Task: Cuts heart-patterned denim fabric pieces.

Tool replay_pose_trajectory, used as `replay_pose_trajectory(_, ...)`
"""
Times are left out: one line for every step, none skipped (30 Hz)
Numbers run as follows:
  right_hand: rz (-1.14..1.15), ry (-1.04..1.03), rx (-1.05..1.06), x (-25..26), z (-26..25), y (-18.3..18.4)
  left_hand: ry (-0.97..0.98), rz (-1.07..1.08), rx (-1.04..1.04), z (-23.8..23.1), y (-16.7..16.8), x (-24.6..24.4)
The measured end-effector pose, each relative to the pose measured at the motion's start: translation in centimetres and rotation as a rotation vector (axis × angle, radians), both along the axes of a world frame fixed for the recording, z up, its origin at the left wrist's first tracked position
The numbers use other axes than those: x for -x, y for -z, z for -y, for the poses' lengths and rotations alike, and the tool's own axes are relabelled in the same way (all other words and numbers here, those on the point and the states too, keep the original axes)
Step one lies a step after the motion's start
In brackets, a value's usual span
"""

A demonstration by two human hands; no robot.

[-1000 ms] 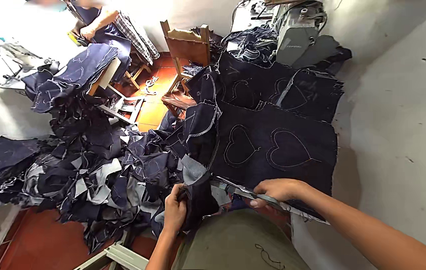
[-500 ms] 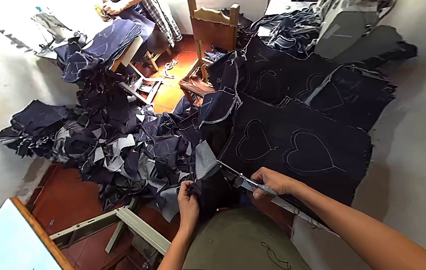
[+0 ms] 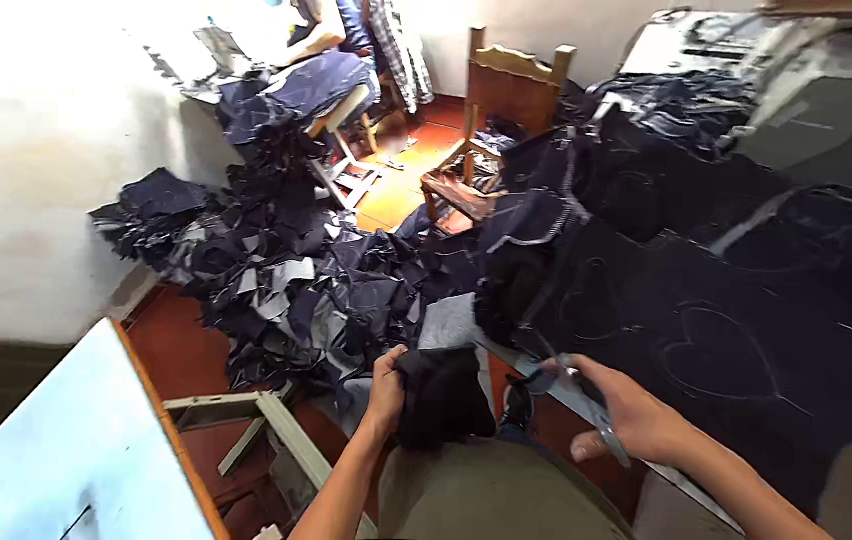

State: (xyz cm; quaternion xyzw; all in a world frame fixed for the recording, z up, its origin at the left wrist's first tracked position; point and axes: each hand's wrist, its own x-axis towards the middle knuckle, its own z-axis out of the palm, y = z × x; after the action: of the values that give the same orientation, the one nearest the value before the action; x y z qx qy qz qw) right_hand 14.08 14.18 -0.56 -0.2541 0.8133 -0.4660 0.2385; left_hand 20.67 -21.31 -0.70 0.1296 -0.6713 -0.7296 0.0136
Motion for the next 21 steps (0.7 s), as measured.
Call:
replay_pose_trajectory(-0.191, 0.061, 0.119, 0.0, 2.2, -1.1, 0.105, -0.004, -0.051, 1.4, -1.6, -0.2)
replay_pose_trajectory(-0.337, 0.089, 0.222, 0.6, 4.6, -2.4, 0.248, 0.002, -0.110, 2.8, -3.2, -0.2)
replay_pose_trajectory(-0.409, 0.088, 0.297, 1.4, 7.1, -4.1, 0.407, 0.008, -0.170, 3.9, -4.5, -0.1)
replay_pose_trajectory(-0.413, 0.059, 0.363, 2.1, 9.6, -5.6, 0.554, 0.001, -0.218, 4.8, -5.4, 0.1)
replay_pose_trajectory(-0.366, 0.017, 0.425, 2.6, 12.0, -7.1, 0.648, -0.006, -0.247, 5.5, -6.1, 0.3)
replay_pose_trajectory(-0.261, -0.032, 0.510, 2.6, 14.2, -8.5, 0.652, -0.002, -0.261, 6.3, -6.5, 0.5)
replay_pose_trajectory(-0.129, -0.086, 0.594, 2.2, 16.4, -9.8, 0.560, 0.010, -0.255, 7.4, -6.8, 0.7)
replay_pose_trajectory(-0.017, -0.136, 0.658, 1.6, 18.2, -11.1, 0.423, 0.004, -0.188, 8.9, -6.9, 1.1)
replay_pose_trajectory(0.051, -0.135, 0.653, 0.9, 19.5, -12.5, 0.273, -0.026, -0.048, 11.0, -6.9, 1.8)
replay_pose_trajectory(0.080, -0.092, 0.595, 0.2, 20.2, -14.0, 0.088, -0.063, 0.119, 13.4, -7.1, 2.1)
replay_pose_trajectory(0.092, -0.016, 0.501, -0.4, 20.7, -15.3, -0.109, -0.070, 0.232, 15.4, -7.7, 1.8)
replay_pose_trajectory(0.102, 0.065, 0.399, -0.9, 21.0, -16.2, -0.247, -0.080, 0.263, 16.6, -8.8, 1.0)
replay_pose_trajectory(0.132, 0.137, 0.326, -1.4, 21.1, -16.7, -0.238, -0.071, 0.281, 17.1, -10.3, -0.4)
replay_pose_trajectory(0.170, 0.205, 0.295, -1.9, 21.1, -16.9, -0.126, -0.059, 0.272, 16.4, -11.7, -2.2)
replay_pose_trajectory(0.205, 0.265, 0.289, -2.5, 21.1, -17.0, 0.079, -0.010, 0.267, 14.8, -12.7, -4.0)
replay_pose_trajectory(0.223, 0.307, 0.291, -2.9, 21.0, -17.3, 0.303, 0.043, 0.318, 12.8, -13.1, -5.1)
replay_pose_trajectory(0.224, 0.328, 0.298, -3.3, 20.8, -17.6, 0.458, 0.065, 0.409, 10.7, -12.6, -5.3)
replay_pose_trajectory(0.212, 0.336, 0.310, -3.7, 20.6, -18.0, 0.515, 0.040, 0.465, 8.9, -10.8, -4.8)
replay_pose_trajectory(0.181, 0.345, 0.322, -4.0, 20.2, -18.4, 0.527, -0.023, 0.470, 7.3, -8.4, -4.0)
replay_pose_trajectory(0.125, 0.361, 0.327, -4.2, 19.6, -18.8, 0.511, -0.129, 0.431, 5.8, -6.0, -3.3)
replay_pose_trajectory(0.033, 0.394, 0.326, -4.1, 18.7, -19.0, 0.510, -0.251, 0.325, 4.4, -4.3, -2.7)
